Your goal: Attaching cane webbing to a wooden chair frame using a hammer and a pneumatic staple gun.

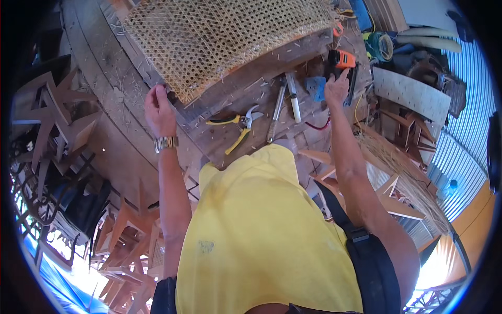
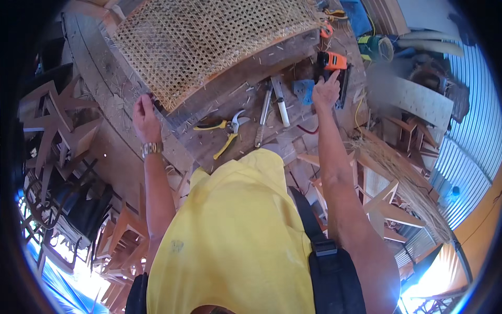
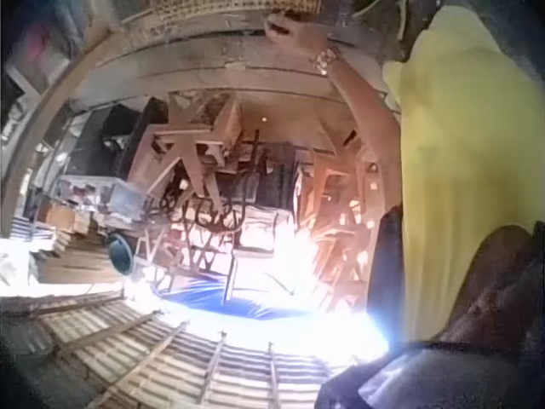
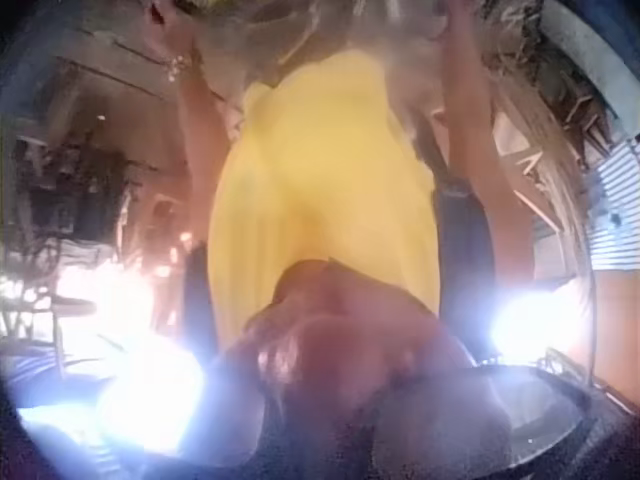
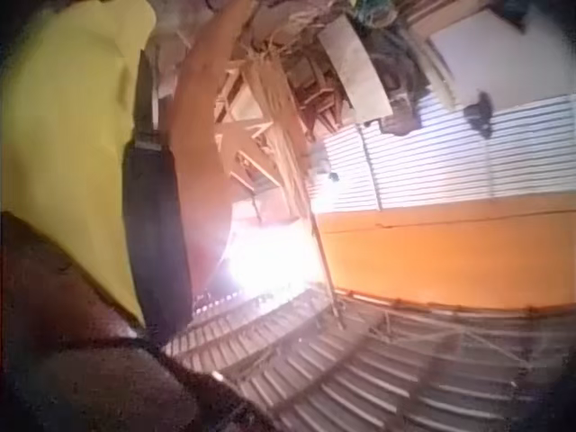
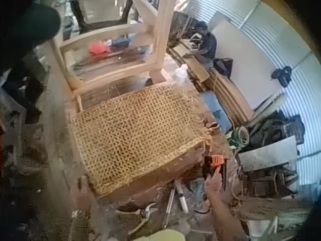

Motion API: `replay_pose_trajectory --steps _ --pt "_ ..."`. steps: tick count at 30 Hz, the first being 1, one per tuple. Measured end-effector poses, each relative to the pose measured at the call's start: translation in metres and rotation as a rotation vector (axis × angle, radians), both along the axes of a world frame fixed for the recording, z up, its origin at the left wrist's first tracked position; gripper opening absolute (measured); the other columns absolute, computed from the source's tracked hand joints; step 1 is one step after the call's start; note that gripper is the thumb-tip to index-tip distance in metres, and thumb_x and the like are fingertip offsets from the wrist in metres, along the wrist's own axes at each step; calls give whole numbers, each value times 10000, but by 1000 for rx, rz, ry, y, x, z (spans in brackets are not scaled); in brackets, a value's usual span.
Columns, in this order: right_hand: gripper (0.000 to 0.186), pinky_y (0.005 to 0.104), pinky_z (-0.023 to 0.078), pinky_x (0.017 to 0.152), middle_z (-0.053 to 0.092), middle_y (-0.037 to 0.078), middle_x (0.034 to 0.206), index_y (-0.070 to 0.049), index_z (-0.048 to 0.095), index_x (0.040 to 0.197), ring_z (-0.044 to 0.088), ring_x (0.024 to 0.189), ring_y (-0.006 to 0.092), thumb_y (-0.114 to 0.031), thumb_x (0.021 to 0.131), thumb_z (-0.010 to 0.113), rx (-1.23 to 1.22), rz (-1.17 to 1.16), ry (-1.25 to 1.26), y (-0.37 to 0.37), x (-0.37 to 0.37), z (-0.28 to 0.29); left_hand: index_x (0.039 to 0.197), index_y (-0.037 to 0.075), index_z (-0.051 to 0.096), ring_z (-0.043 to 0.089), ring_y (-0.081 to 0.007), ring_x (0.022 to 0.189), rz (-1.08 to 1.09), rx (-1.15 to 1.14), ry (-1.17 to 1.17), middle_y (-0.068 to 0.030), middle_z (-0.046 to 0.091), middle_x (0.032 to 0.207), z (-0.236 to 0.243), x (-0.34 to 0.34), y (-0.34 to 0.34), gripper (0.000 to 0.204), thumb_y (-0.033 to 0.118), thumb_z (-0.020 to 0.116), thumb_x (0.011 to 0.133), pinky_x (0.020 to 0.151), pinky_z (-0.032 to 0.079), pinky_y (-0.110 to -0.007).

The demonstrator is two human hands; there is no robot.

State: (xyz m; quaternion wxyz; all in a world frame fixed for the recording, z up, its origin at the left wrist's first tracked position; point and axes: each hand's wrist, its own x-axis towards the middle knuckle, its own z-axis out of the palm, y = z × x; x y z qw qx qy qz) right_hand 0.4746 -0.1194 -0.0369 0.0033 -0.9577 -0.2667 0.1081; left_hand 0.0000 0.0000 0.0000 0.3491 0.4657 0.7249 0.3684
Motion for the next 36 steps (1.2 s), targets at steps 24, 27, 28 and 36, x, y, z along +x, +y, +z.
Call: replay_pose_trajectory --steps 24,27,28,36 --pt "274 242 366 423 524 18 674 -51 492 1140 428 463 77 -292 1011 503 358 -507 1551 -69 -178 121 1289 120 570 594 -331 1084 167 -467 -1135 -120 626 1240 -49 10 120 663 639 356 937 946 468 -510" --pt "291 232 364 431 514 12 666 -55 516 1131 441 481 68 -321 1026 463 381 -55 1207 -64 -199 150 1266 114 590 612 -323 1054 174 -419 -1199 -111 644 1209 -66 13 124 640 616 359 943 920 485 -502" --pt "306 221 369 454 517 9 669 -46 521 1089 460 509 62 -337 1031 446 503 83 1168 -58 -205 153 1257 107 596 621 -318 1035 184 -387 -1187 -111 651 1196 -70 12 126 633 606 362 946 907 493 -493" --pt "292 220 352 470 469 -16 639 -38 539 1062 445 536 46 -313 1034 444 490 372 908 7 -208 122 1192 81 629 651 -295 959 237 -346 -1211 -105 679 1129 -91 7 134 589 564 394 950 843 526 -446"
